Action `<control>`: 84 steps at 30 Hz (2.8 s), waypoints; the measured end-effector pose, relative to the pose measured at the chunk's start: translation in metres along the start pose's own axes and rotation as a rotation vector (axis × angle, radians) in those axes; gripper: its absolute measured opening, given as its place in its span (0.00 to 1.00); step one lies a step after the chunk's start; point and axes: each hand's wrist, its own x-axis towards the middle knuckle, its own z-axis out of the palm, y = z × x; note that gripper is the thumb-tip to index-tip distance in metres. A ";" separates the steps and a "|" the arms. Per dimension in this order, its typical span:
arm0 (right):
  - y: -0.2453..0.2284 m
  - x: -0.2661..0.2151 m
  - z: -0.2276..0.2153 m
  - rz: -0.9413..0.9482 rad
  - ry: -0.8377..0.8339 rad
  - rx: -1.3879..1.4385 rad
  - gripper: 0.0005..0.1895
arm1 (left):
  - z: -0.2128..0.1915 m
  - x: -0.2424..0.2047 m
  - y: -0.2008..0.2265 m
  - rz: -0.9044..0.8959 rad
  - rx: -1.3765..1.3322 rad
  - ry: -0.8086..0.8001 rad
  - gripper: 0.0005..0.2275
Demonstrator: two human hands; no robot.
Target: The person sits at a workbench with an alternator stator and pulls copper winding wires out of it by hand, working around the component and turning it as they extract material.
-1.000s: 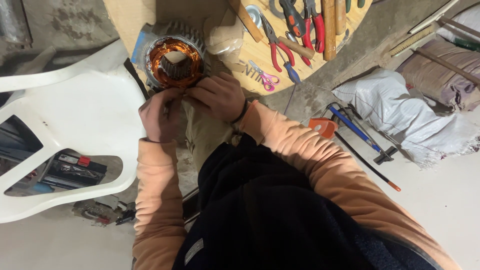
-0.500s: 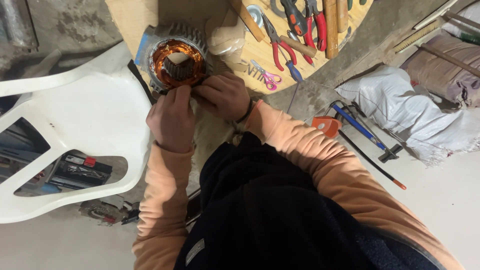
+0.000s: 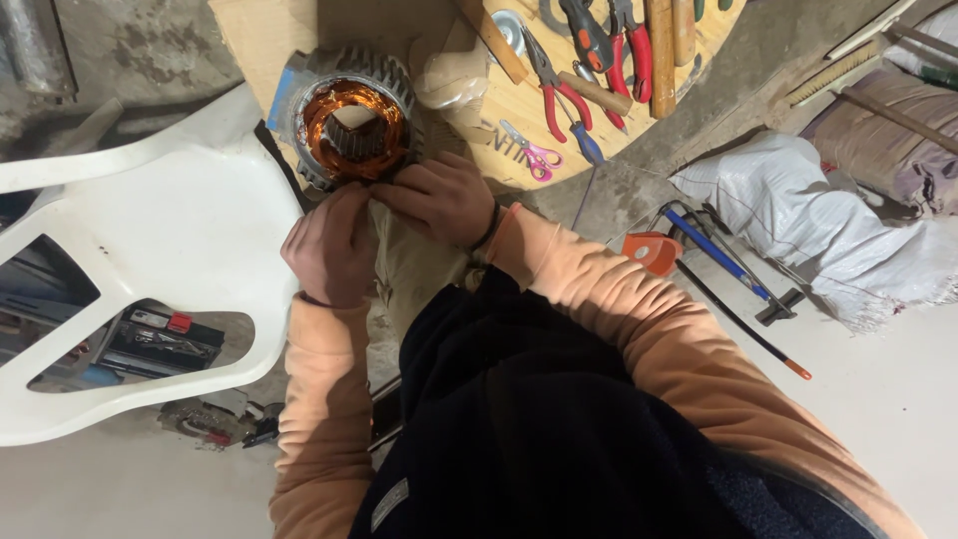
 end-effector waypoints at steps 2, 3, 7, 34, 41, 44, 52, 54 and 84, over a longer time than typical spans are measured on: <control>0.001 -0.003 0.004 0.034 0.017 -0.014 0.15 | 0.003 -0.001 -0.004 0.051 -0.045 -0.002 0.08; 0.000 -0.002 0.004 0.031 0.016 -0.014 0.15 | 0.004 -0.001 -0.004 0.049 -0.045 0.001 0.08; -0.004 0.005 0.002 0.037 0.036 -0.041 0.13 | 0.006 0.000 -0.004 0.053 -0.019 -0.005 0.09; -0.007 0.030 -0.014 0.175 0.065 0.117 0.15 | -0.011 0.022 -0.008 -0.143 -0.269 0.133 0.12; -0.005 0.033 -0.019 0.091 0.045 0.003 0.10 | -0.007 0.026 -0.015 -0.092 -0.344 0.092 0.11; -0.004 0.034 -0.021 0.029 0.037 -0.042 0.11 | -0.001 0.026 -0.024 -0.049 -0.338 0.086 0.09; 0.004 0.038 -0.025 -0.156 -0.014 -0.148 0.13 | -0.011 0.031 -0.045 0.245 -0.149 0.021 0.09; -0.001 0.042 -0.032 -0.159 -0.022 -0.125 0.13 | -0.018 0.033 -0.046 0.271 -0.140 -0.008 0.10; 0.000 0.092 -0.026 0.172 0.105 -0.152 0.15 | -0.017 0.050 -0.053 0.016 -0.293 0.007 0.14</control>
